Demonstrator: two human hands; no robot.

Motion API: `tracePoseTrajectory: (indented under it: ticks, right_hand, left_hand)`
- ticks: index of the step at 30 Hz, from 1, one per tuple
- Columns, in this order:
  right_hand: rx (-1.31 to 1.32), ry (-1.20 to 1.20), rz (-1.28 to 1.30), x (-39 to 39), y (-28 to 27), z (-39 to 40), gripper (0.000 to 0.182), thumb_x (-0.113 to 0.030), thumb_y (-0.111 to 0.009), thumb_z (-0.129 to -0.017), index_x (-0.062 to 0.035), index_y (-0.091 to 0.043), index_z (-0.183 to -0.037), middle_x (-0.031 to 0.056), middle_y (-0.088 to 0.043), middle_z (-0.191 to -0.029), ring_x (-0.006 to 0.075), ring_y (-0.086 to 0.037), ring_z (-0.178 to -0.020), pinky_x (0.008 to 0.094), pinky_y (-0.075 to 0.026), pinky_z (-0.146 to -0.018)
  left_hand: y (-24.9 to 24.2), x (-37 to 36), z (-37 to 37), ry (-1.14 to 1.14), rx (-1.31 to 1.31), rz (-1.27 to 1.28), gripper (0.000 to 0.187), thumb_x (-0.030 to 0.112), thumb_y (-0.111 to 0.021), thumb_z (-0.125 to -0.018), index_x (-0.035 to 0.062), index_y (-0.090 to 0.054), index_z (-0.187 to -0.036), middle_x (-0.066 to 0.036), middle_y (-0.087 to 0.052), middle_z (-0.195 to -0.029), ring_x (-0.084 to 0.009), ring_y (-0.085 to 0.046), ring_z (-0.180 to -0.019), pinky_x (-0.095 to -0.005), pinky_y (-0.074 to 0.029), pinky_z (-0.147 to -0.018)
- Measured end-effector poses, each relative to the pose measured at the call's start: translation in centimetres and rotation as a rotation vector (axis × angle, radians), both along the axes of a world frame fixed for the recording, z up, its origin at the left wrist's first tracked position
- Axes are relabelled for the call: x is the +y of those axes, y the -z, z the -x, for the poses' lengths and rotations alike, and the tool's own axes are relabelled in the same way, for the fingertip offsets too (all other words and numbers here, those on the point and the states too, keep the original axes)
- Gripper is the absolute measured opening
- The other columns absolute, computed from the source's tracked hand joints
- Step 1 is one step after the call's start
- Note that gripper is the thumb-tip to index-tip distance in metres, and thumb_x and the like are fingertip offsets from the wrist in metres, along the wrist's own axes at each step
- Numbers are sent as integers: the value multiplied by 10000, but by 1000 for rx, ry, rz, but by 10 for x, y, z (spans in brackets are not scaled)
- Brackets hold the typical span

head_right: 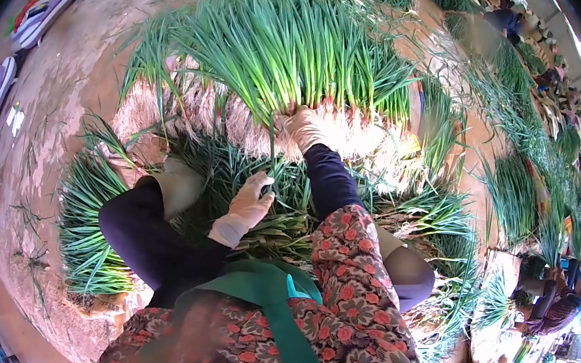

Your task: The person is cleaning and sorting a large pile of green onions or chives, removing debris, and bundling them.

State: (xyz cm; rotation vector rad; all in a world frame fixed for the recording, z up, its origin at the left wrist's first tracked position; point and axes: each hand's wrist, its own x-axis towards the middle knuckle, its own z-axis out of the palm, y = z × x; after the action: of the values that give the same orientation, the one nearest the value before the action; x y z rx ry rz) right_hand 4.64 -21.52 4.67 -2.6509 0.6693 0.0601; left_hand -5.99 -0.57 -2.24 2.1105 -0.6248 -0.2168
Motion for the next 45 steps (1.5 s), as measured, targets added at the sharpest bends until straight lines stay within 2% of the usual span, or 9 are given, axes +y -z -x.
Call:
tracePoseTrajectory:
  ticks: [7,11,15,23,34,36,41,42,45]
  right_hand:
    - [-883,-58,222,-97,-79,32,325,-350,-557,-885,-35,-595,-816,141,-617,-661,277,-589,-520,385,-467,-475]
    - [-424,-31,-291,-55,-39,84,336,-287,-443,-938,13,-532,-1063,126,-606,-767,228,-579,-664,305,-490,-596]
    - [-67,-221,288,63,6,149,317,-341,-494,-877,-36,-469,-957,174,-581,-579,334,-607,-558,428,-475,-521]
    - [134,-275,-930,38,2,179,578,-475,-558,-865,24,-540,-1155,146,-617,-1064,222,-579,-984,327,-444,-861]
    - [-745,289,-1007,98,80,84,273,-297,-559,-891,-33,-625,-868,64,-601,-681,163,-523,-541,308,-439,-519]
    - [-360,690,-1402,94,61,105,305,-366,-535,-881,-76,-622,-850,52,-585,-676,158,-519,-558,328,-443,-545]
    - [-878,491,-1645,106,39,112,309,-356,-488,-910,-104,-494,-730,-34,-368,-539,107,-339,-439,267,-292,-408]
    - [-848,422,-2166,93,36,112,296,-326,-476,-920,-127,-437,-705,-47,-296,-547,102,-294,-450,258,-266,-423]
    - [-981,286,-1517,35,87,96,270,-295,-471,-910,-163,-411,-682,-66,-300,-530,96,-298,-430,251,-257,-414]
  left_hand:
    - [-35,21,-18,-129,247,758,233,18,-485,-897,27,-546,-1122,-80,-551,-1145,-174,-520,-1073,-301,-409,-930]
    - [-49,-7,-29,-65,828,952,341,157,-481,-922,48,-485,-1245,-69,-559,-1194,-167,-534,-1104,-292,-452,-861]
    - [-65,-23,-30,95,1077,778,314,250,-542,-891,92,-540,-1163,-20,-618,-1052,-138,-583,-995,-271,-434,-811]
    - [26,0,-16,23,1174,849,257,292,-466,-935,78,-462,-1077,-110,-606,-931,-258,-626,-869,-390,-565,-673]
    - [-1,-3,20,-167,1014,731,189,217,-452,-947,86,-452,-1084,17,-458,-676,-98,-440,-497,-261,-392,-442]
    - [2,-7,21,-209,1021,768,163,210,-451,-948,94,-458,-1062,24,-456,-676,-89,-437,-509,-249,-385,-445]
    - [8,-12,16,-160,951,756,140,200,-463,-950,95,-462,-1042,39,-439,-671,-71,-406,-533,-207,-368,-474]
    - [-13,-8,17,-150,1119,972,202,259,-468,-950,111,-533,-1073,66,-397,-645,-48,-356,-508,-204,-312,-455]
    - [-44,9,15,-34,1522,1147,251,309,-475,-943,121,-515,-1105,71,-324,-617,-43,-305,-481,-215,-272,-448]
